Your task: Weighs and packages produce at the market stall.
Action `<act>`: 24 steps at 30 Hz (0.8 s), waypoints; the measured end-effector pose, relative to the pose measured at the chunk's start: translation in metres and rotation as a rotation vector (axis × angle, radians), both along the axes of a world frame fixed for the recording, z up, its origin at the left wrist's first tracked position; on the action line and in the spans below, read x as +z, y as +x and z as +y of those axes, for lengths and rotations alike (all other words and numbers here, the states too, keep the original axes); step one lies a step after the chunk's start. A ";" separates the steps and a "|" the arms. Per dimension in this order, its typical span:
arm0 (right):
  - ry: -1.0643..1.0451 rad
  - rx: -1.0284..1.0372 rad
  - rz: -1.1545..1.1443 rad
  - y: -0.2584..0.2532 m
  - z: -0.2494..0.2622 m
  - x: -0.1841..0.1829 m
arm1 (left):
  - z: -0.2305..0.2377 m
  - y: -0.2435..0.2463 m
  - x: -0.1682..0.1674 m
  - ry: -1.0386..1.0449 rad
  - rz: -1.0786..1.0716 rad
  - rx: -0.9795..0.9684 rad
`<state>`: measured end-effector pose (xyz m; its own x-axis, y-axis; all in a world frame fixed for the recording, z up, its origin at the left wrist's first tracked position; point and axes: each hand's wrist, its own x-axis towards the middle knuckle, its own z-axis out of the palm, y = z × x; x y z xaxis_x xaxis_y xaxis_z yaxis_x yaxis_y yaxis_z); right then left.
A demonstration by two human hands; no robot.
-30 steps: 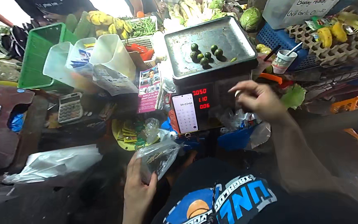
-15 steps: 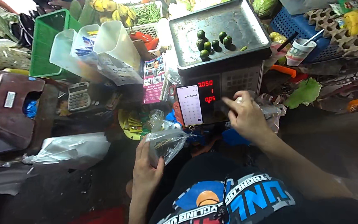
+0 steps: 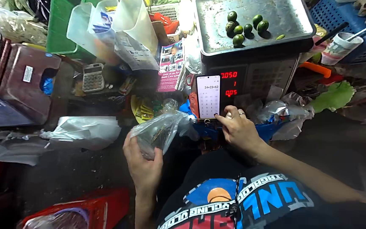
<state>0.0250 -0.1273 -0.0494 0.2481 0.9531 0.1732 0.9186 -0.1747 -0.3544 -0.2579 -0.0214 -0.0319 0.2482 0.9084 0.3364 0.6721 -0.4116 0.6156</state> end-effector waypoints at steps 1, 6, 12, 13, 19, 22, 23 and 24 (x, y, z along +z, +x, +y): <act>-0.002 0.000 -0.008 0.000 0.000 -0.001 | -0.001 0.000 0.000 -0.001 -0.009 0.020; -0.097 -0.023 -0.056 0.000 0.001 -0.005 | -0.005 -0.002 -0.001 -0.020 -0.030 0.079; -0.059 0.033 -0.030 -0.012 0.009 0.001 | -0.008 -0.004 0.001 -0.027 -0.045 0.084; -0.056 0.044 -0.028 -0.015 0.013 0.000 | -0.008 -0.004 0.001 -0.025 -0.043 0.084; -0.127 0.036 -0.041 -0.029 0.033 0.006 | -0.008 -0.004 0.002 -0.029 -0.050 0.073; -0.153 -0.004 -0.044 -0.028 0.035 0.009 | -0.007 -0.005 0.001 -0.029 -0.039 0.068; -0.098 -0.023 -0.061 -0.027 0.034 0.007 | -0.007 -0.005 0.000 -0.028 -0.040 0.071; -0.063 -0.040 -0.076 -0.025 0.034 0.006 | -0.007 -0.005 0.000 -0.031 -0.038 0.073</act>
